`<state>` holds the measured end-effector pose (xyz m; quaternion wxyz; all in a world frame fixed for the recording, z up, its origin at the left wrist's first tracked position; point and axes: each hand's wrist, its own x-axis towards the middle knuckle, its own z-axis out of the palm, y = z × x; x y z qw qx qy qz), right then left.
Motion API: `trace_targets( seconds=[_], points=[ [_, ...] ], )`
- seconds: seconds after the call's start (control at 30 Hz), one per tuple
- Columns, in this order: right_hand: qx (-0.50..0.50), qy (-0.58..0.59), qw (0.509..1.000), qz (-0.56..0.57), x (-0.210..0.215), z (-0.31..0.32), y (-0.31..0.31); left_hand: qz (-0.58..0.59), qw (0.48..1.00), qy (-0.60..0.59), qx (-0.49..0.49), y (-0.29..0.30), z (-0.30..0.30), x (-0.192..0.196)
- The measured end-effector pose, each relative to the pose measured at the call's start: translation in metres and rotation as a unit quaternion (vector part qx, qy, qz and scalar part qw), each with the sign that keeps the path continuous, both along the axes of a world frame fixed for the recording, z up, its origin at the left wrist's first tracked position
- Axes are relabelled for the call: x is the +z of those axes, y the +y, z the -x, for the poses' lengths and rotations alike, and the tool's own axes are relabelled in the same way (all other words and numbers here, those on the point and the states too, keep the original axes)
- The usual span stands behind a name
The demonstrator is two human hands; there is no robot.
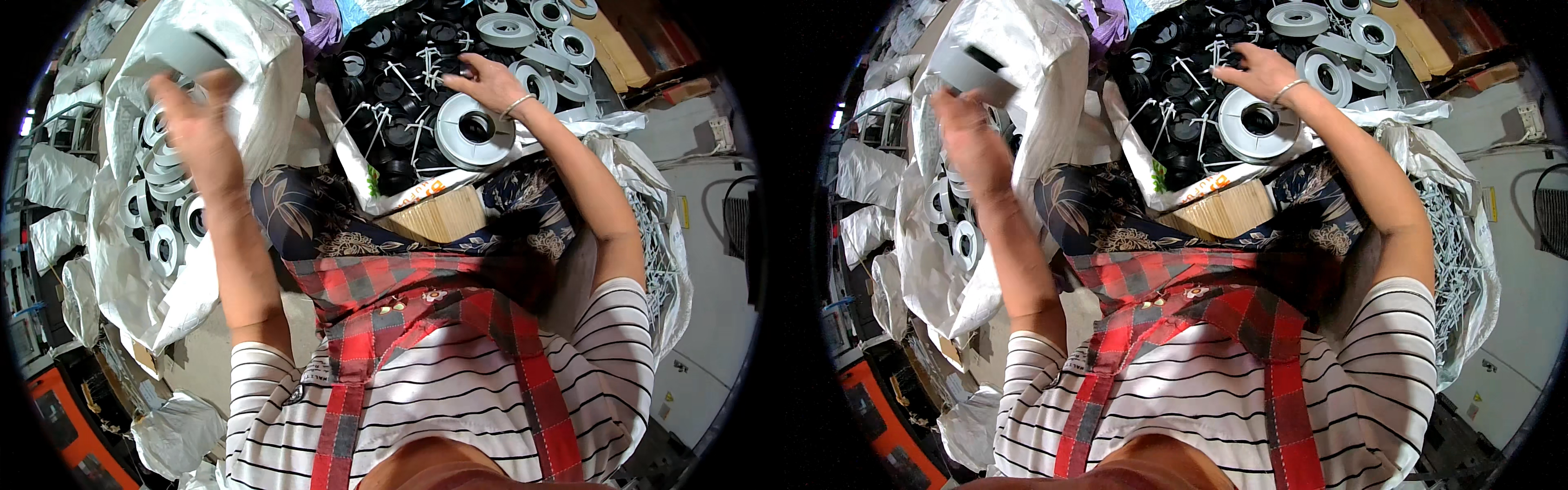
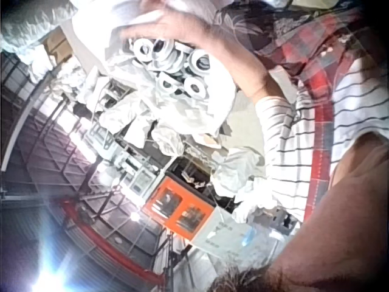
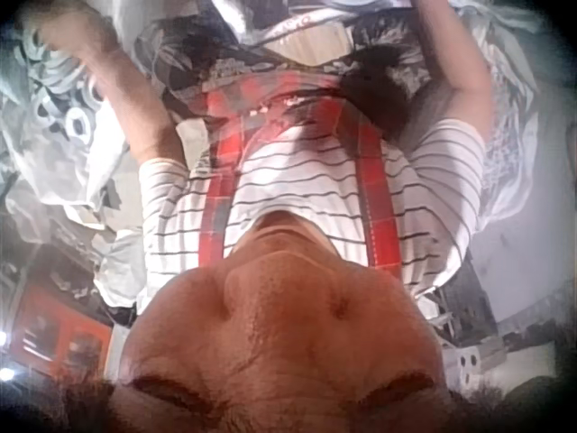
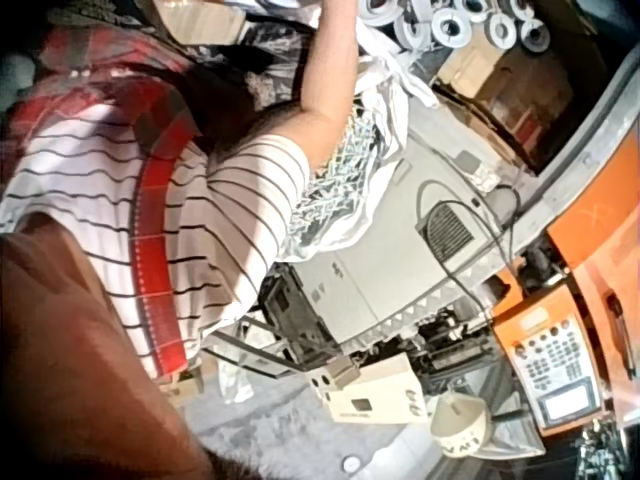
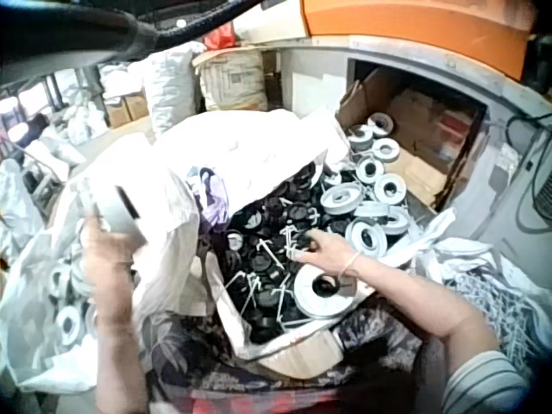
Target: The person sits on the floor and assembles white plastic rings with black plastic caps. They pick up a ring, insert a cap into the center, and place the assembled unit into a white sack. The person repeats this process continuously, handling the parts by hand.
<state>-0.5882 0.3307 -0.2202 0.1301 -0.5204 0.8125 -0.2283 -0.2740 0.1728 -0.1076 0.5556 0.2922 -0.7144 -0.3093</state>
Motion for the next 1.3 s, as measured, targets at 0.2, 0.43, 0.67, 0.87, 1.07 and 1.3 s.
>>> trace_targets(
  seconds=[0.2, 0.43, 0.67, 0.87, 1.07, 1.3],
  points=[
    [-0.035, 0.083, 0.948, -0.304, -0.078, 0.034, 0.009, -0.156, 0.652, 0.142, -0.729, 0.097, -0.034, 0.039],
    [-0.137, 0.104, 0.972, -0.158, -0.025, 0.034, -0.004, -0.091, 0.550, 0.078, -0.827, 0.132, -0.043, 0.041],
    [0.109, -0.081, 0.974, -0.180, 0.013, -0.006, -0.023, 0.179, 0.873, -0.294, -0.347, 0.084, 0.047, -0.022],
    [-0.129, -0.316, 0.934, -0.101, -0.070, 0.044, -0.072, -0.235, 0.879, -0.311, -0.273, 0.038, 0.059, -0.113],
    [-0.095, 0.143, 0.951, -0.258, -0.200, 0.147, -0.067, -0.535, 0.813, -0.021, -0.226, 0.007, 0.090, -0.135],
    [0.030, -0.008, 0.995, 0.091, -0.041, 0.012, -0.090, -0.544, 0.805, 0.093, -0.220, 0.000, 0.083, -0.150]
  ],
)
